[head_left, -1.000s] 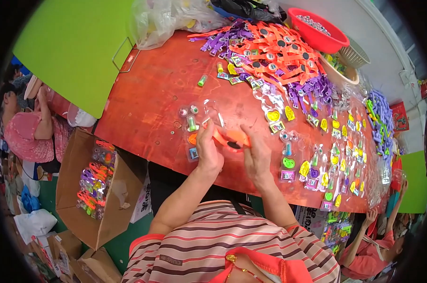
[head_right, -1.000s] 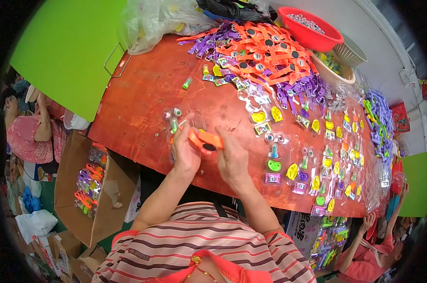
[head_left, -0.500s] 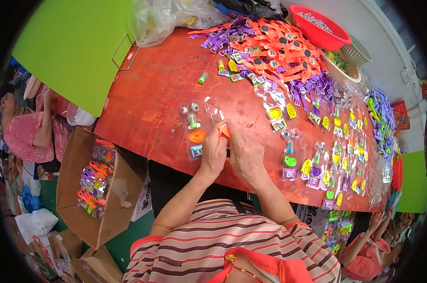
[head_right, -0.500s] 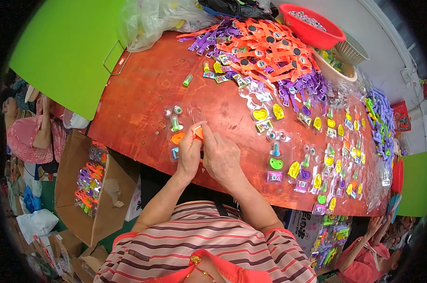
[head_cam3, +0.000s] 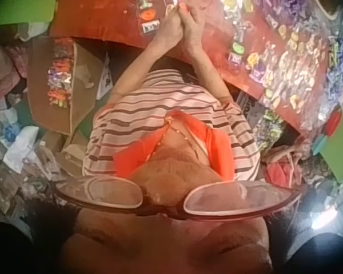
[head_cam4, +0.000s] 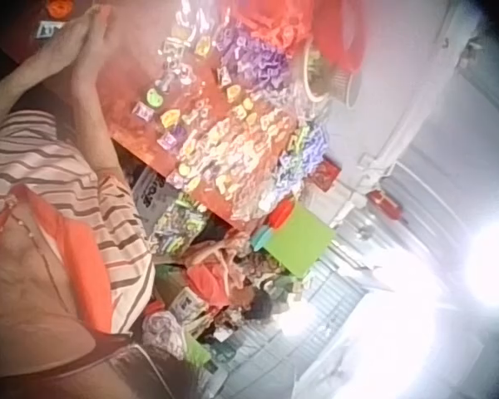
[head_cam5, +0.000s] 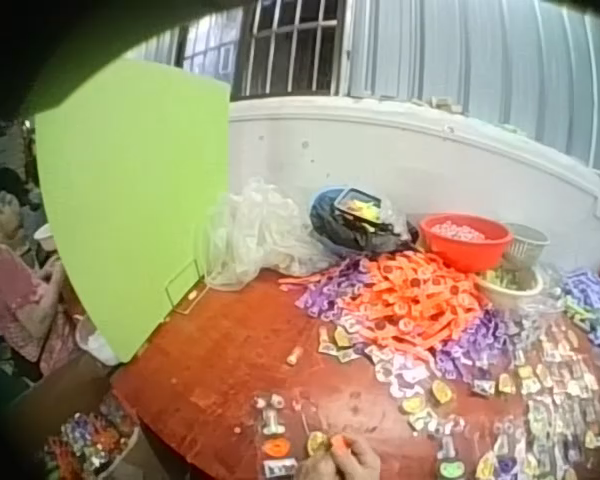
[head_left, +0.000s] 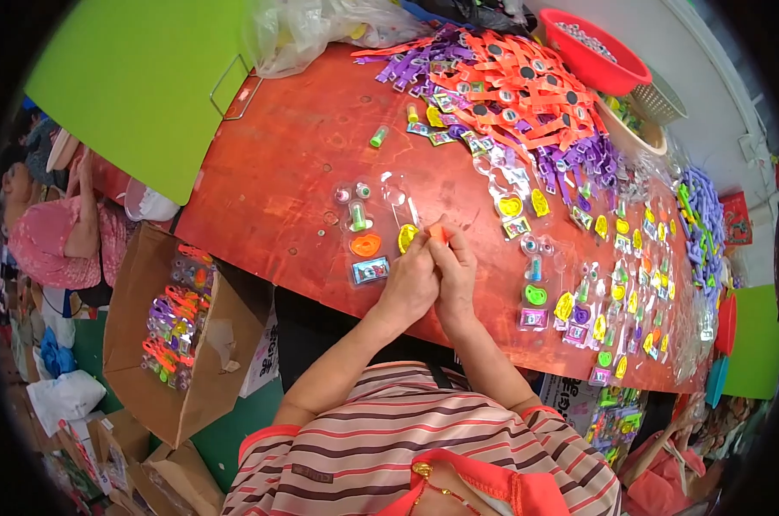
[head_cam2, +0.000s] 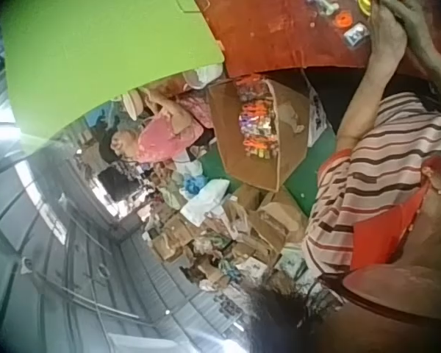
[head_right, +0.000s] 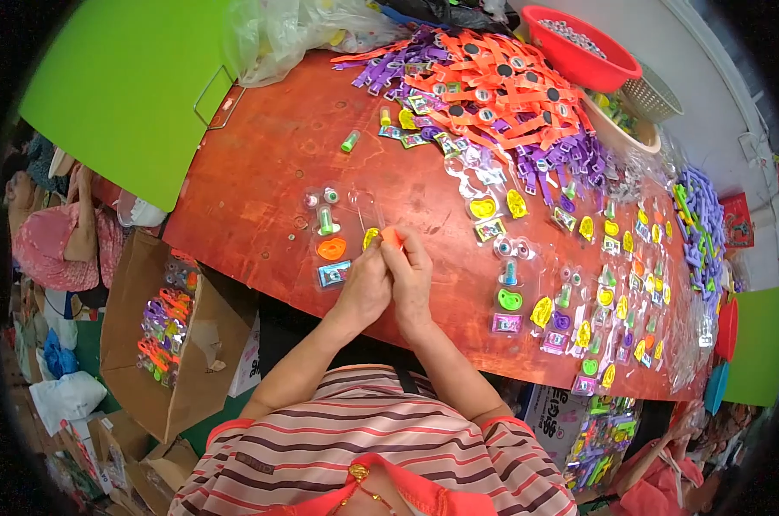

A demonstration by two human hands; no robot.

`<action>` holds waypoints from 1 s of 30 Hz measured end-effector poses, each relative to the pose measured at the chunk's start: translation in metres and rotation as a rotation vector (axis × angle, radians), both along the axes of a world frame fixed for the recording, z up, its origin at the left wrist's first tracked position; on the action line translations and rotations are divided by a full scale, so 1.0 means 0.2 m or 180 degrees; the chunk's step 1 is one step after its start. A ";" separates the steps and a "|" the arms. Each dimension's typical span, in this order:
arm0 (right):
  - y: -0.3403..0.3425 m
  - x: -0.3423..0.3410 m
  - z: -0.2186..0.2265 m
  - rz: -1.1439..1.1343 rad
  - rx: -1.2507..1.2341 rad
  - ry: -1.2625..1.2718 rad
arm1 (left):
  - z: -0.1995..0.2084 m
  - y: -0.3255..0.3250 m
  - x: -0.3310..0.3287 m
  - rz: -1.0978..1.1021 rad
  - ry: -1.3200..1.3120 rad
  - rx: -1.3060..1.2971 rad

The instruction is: Assembling plastic toy parts on a workspace and packing them into a cardboard box.

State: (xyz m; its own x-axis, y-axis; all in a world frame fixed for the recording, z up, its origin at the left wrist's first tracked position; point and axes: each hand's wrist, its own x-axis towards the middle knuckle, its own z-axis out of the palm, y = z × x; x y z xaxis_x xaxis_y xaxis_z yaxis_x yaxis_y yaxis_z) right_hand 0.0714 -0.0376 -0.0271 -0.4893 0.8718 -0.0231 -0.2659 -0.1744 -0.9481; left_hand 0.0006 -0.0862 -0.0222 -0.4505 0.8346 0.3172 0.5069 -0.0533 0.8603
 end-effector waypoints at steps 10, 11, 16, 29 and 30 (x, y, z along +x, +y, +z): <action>0.05 0.04 0.15 -0.0246 -0.0469 0.1380 | 0.01 -0.06 -0.01 -0.0199 -0.5332 0.1159; 0.06 0.06 0.15 -0.0200 -0.0394 0.1660 | -0.04 -0.06 -0.05 -0.0209 -0.5773 0.1312; -0.01 0.26 0.00 0.1443 -0.0347 0.0595 | -0.02 -0.11 -0.19 0.0006 -0.6224 0.1521; 0.33 0.02 0.14 0.1548 0.2962 -0.1714 | 0.02 -0.10 -0.18 -0.0561 -0.5219 0.0341; 0.33 -0.01 0.17 0.1574 0.2950 -0.1715 | 0.00 -0.11 -0.19 -0.0535 -0.5233 0.0346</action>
